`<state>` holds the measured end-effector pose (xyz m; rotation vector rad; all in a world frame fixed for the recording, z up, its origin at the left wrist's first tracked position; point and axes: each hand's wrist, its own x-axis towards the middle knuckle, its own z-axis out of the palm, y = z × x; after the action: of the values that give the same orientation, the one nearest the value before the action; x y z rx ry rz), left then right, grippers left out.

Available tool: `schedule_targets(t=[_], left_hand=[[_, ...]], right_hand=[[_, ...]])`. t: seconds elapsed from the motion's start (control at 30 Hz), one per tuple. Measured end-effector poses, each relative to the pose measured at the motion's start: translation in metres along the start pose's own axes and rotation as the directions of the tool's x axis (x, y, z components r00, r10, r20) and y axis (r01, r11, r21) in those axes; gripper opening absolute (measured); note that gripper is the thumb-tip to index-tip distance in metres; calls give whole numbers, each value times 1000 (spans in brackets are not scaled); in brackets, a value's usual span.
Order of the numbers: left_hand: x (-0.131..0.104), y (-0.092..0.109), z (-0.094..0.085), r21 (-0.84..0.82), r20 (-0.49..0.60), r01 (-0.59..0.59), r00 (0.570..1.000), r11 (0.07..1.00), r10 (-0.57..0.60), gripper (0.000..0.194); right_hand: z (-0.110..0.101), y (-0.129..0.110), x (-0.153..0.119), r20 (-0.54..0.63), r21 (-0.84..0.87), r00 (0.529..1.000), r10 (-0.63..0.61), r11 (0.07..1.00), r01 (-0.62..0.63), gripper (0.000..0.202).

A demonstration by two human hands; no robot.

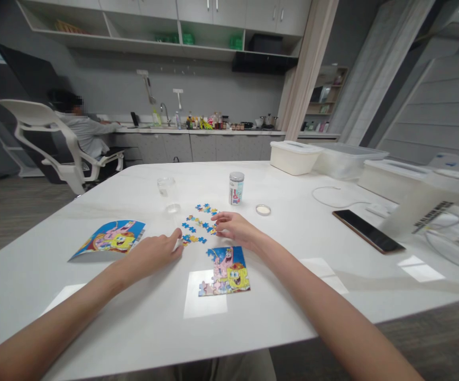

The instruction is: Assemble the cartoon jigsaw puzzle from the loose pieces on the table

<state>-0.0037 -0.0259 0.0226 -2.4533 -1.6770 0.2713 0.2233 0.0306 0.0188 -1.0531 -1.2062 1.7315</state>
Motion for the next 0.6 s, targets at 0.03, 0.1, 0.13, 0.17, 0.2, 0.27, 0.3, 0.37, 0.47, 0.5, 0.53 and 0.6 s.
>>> schedule_targets(t=[0.03, 0.1, 0.13, 0.17, 0.2, 0.27, 0.3, 0.37, 0.47, 0.5, 0.53, 0.6], left_hand=[[1, -1, 2, 8, -9, -4, 1000, 1000, 4, 40], [2, -2, 4, 15, -16, -23, 1000, 1000, 24, 43], [3, -2, 5, 12, -14, -29, 999, 1000, 29, 43], [3, -3, 5, 5, -9, -31, 999, 1000, 31, 42], [3, -3, 4, -1, -5, -30, 1000, 1000, 30, 41], [3, -2, 1, -5, 2, -27, 1000, 1000, 27, 37], [3, -2, 0, -3, 5, -24, 1000, 1000, 24, 36], [3, -2, -3, -3, 12, -22, 1000, 1000, 22, 34], [2, -4, -4, -12, 17, -19, 1000, 1000, 19, 34], [2, -4, -4, -15, 16, -21, 1000, 1000, 21, 34], [1, -5, -4, -18, 15, -25, 1000, 1000, 26, 35], [1, -5, -3, -24, 19, -31, 999, 999, 32, 35]], right_hand=[[0, 0, 0, 1, -3, 1000, -3, 1000, 3, 24], [0, 0, -1, -1, -10, 1000, -1, 1000, 1, 23], [1, 0, -1, -2, -13, 1000, 1, 1000, -1, 23], [1, 0, 0, 2, -16, 1000, 1, 1000, -1, 22], [1, 0, 0, 9, -19, 1000, -1, 1000, 1, 22], [1, 0, 1, 20, -17, 1000, -5, 1000, 6, 23], [0, 1, 1, 20, -13, 1000, -6, 1000, 7, 24], [0, 1, 2, 21, -1, 1000, -10, 1000, 10, 25], [-1, 1, 1, 35, 1, 999, -18, 1000, 18, 24], [-1, 1, 1, 41, -3, 999, -20, 1000, 20, 24], [-1, 2, 1, 46, -6, 999, -21, 1000, 21, 25], [-1, 2, 1, 47, -8, 999, -20, 1000, 21, 26]])
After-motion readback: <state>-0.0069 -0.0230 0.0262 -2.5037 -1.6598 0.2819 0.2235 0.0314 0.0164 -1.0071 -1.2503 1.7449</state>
